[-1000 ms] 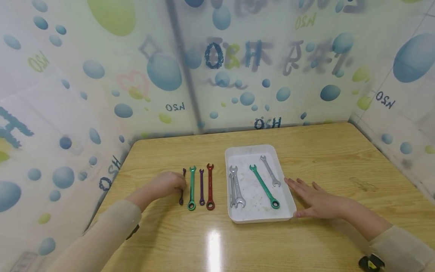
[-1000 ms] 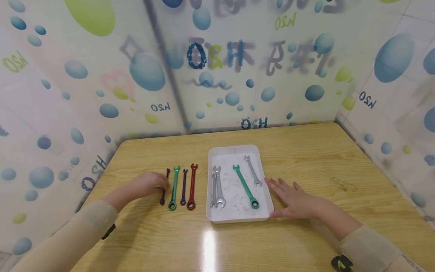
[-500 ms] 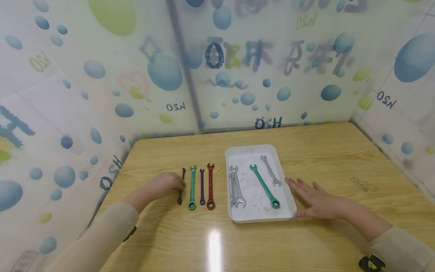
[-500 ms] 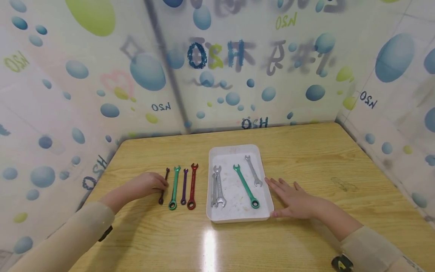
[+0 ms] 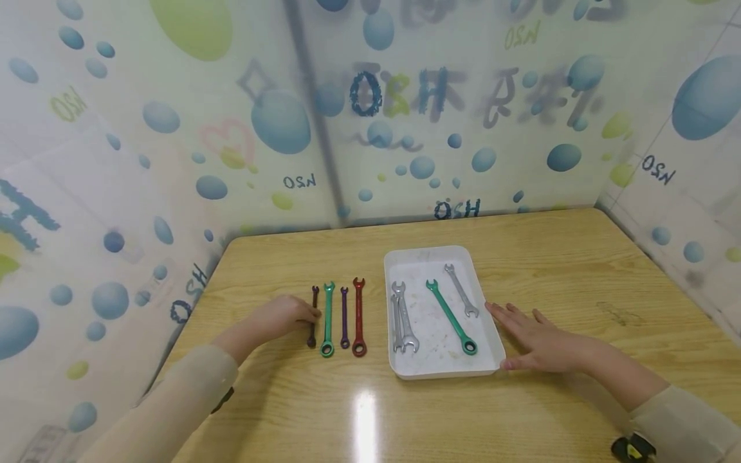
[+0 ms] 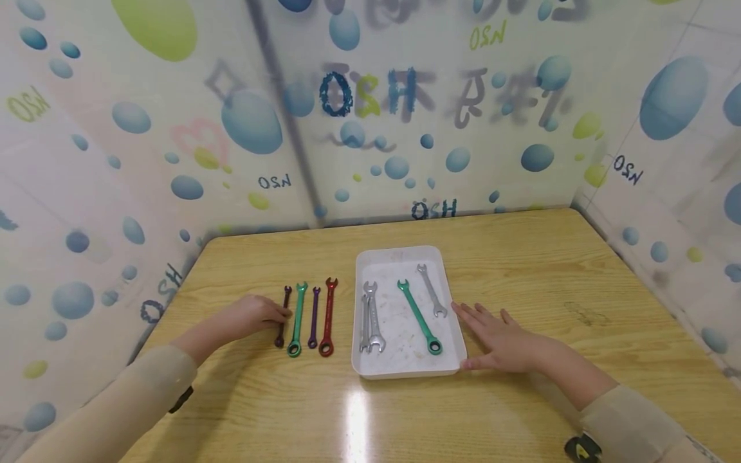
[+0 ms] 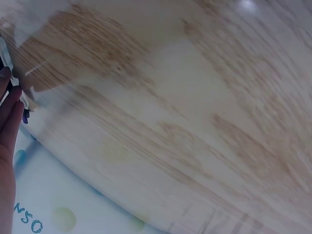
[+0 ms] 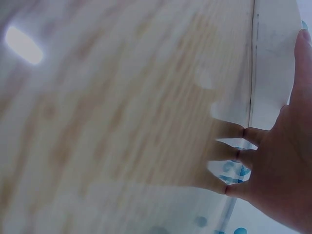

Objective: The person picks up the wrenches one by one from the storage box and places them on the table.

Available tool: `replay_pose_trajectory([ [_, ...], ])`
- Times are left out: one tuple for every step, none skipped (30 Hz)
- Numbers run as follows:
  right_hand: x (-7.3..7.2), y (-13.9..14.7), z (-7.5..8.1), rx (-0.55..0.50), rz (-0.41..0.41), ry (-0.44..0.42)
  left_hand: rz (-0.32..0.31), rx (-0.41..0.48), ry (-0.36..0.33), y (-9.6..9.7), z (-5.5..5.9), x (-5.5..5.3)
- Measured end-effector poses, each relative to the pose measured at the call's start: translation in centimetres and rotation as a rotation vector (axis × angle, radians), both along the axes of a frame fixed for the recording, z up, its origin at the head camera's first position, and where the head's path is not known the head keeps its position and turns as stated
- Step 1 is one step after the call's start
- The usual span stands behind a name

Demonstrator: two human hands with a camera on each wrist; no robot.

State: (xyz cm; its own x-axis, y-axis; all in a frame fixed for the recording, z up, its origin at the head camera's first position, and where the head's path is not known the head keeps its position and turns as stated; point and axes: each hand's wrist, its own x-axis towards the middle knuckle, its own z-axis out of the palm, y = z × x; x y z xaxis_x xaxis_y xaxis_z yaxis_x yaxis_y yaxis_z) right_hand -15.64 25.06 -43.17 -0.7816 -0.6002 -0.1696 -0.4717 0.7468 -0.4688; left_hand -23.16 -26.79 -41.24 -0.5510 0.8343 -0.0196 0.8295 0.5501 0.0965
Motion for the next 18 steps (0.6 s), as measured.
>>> replay_pose_trajectory([
  [-0.02, 0.02, -0.01, 0.000, -0.001, -0.002, 0.003, 0.003, -0.003, -0.08, -0.01, 0.02],
  [-0.04, 0.03, -0.01, 0.000, -0.002, -0.003, 0.002, 0.009, -0.005, -0.14, -0.01, 0.02],
  [-0.05, 0.05, -0.02, 0.002, -0.003, -0.002, -0.001, 0.014, -0.006, -0.19, -0.03, 0.01],
  [-0.06, 0.06, -0.04, 0.004, -0.004, 0.000, -0.002, 0.022, -0.010, -0.24, -0.03, 0.01],
  [-0.05, 0.05, -0.04, 0.004, -0.004, 0.004, -0.008, 0.026, -0.011, -0.27, -0.04, -0.02],
  [-0.05, 0.04, -0.03, 0.003, -0.004, 0.007, -0.011, 0.034, -0.016, -0.31, -0.05, -0.06],
  [-0.04, 0.05, 0.01, -0.001, -0.001, 0.010, -0.021, 0.038, -0.011, -0.32, -0.05, -0.09],
  [-0.02, 0.03, 0.05, -0.003, -0.002, 0.012, -0.029, 0.039, -0.007, -0.35, -0.07, -0.13],
  [0.00, 0.01, 0.08, -0.006, -0.001, 0.013, -0.040, 0.038, -0.001, -0.38, -0.09, -0.18],
  [0.01, 0.00, 0.12, -0.010, 0.001, 0.012, -0.051, 0.035, 0.005, -0.41, -0.09, -0.21],
  [0.03, -0.02, 0.14, -0.013, 0.000, 0.010, -0.067, 0.031, 0.014, -0.40, -0.08, -0.26],
  [0.03, -0.03, 0.15, -0.013, 0.000, 0.006, -0.079, 0.027, 0.020, -0.40, -0.07, -0.27],
  [0.04, -0.04, 0.14, -0.016, 0.000, 0.003, -0.090, 0.023, 0.027, -0.38, -0.06, -0.28],
  [0.03, -0.07, 0.09, -0.014, -0.003, 0.003, -0.094, 0.020, 0.027, -0.38, -0.02, -0.26],
  [0.02, -0.08, 0.04, -0.012, -0.001, 0.007, -0.098, 0.020, 0.027, -0.36, 0.00, -0.25],
  [0.02, -0.08, -0.05, -0.010, -0.003, 0.009, -0.099, 0.020, 0.025, -0.32, 0.04, -0.22],
  [0.02, -0.08, -0.14, -0.006, -0.004, 0.014, -0.098, 0.019, 0.020, -0.28, 0.08, -0.18],
  [0.01, -0.07, -0.21, -0.006, -0.003, 0.019, -0.092, 0.020, 0.013, -0.27, 0.12, -0.12],
])
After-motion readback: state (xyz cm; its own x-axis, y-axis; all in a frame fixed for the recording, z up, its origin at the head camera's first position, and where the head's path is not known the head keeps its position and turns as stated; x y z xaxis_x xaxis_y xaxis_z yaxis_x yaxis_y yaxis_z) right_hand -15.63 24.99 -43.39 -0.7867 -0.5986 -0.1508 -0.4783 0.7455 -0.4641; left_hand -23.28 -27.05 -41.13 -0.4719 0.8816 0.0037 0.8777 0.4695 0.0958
